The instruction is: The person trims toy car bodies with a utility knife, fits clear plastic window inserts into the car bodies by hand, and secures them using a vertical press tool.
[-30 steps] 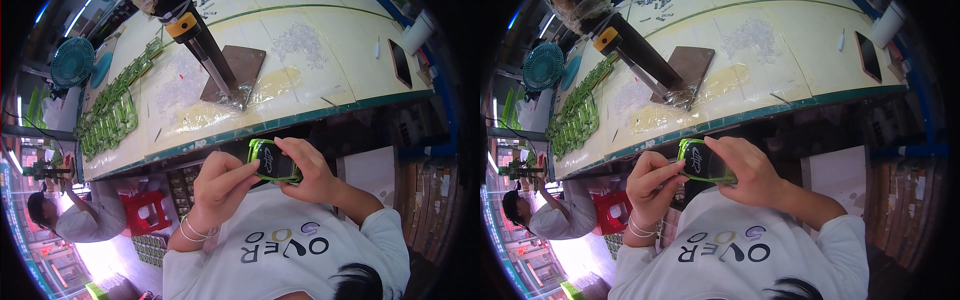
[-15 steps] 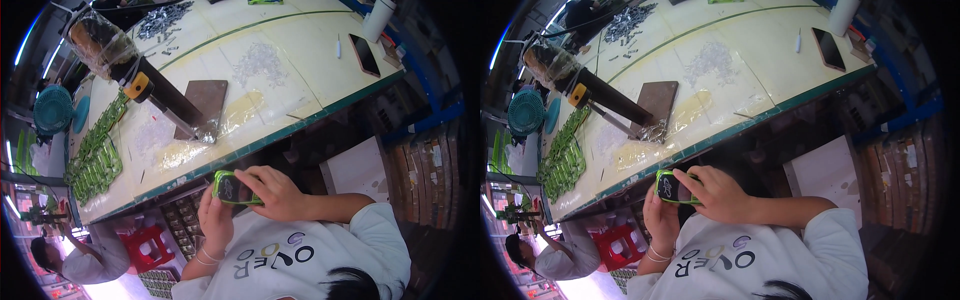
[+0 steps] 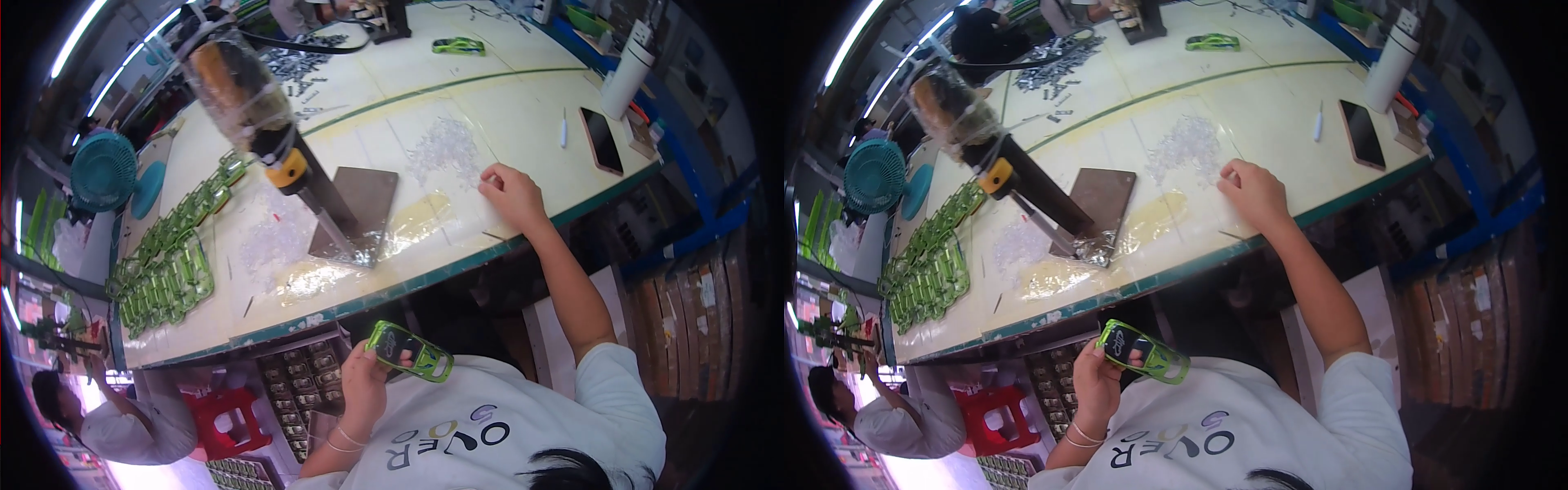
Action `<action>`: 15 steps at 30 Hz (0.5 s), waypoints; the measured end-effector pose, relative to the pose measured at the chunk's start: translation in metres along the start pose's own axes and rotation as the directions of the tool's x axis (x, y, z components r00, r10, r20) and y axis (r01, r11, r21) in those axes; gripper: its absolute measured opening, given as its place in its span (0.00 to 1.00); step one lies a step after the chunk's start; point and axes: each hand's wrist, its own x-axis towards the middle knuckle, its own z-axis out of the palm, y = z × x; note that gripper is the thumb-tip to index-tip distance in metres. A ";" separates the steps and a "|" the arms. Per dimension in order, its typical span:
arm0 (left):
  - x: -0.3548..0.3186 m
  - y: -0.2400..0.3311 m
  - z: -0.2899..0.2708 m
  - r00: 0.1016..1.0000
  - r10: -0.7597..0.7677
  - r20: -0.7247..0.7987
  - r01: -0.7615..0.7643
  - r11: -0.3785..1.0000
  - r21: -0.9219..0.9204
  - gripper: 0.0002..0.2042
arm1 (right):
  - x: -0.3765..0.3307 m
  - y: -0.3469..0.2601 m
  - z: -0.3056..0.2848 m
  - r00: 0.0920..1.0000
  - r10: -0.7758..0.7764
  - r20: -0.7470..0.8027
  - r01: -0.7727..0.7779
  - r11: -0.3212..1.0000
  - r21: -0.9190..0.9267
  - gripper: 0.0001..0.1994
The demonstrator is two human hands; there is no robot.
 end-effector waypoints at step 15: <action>-0.002 0.006 -0.004 0.999 -0.011 0.038 0.011 1.000 -0.005 0.13 | 0.006 0.009 -0.012 0.988 -0.053 0.148 0.018 0.973 0.231 0.07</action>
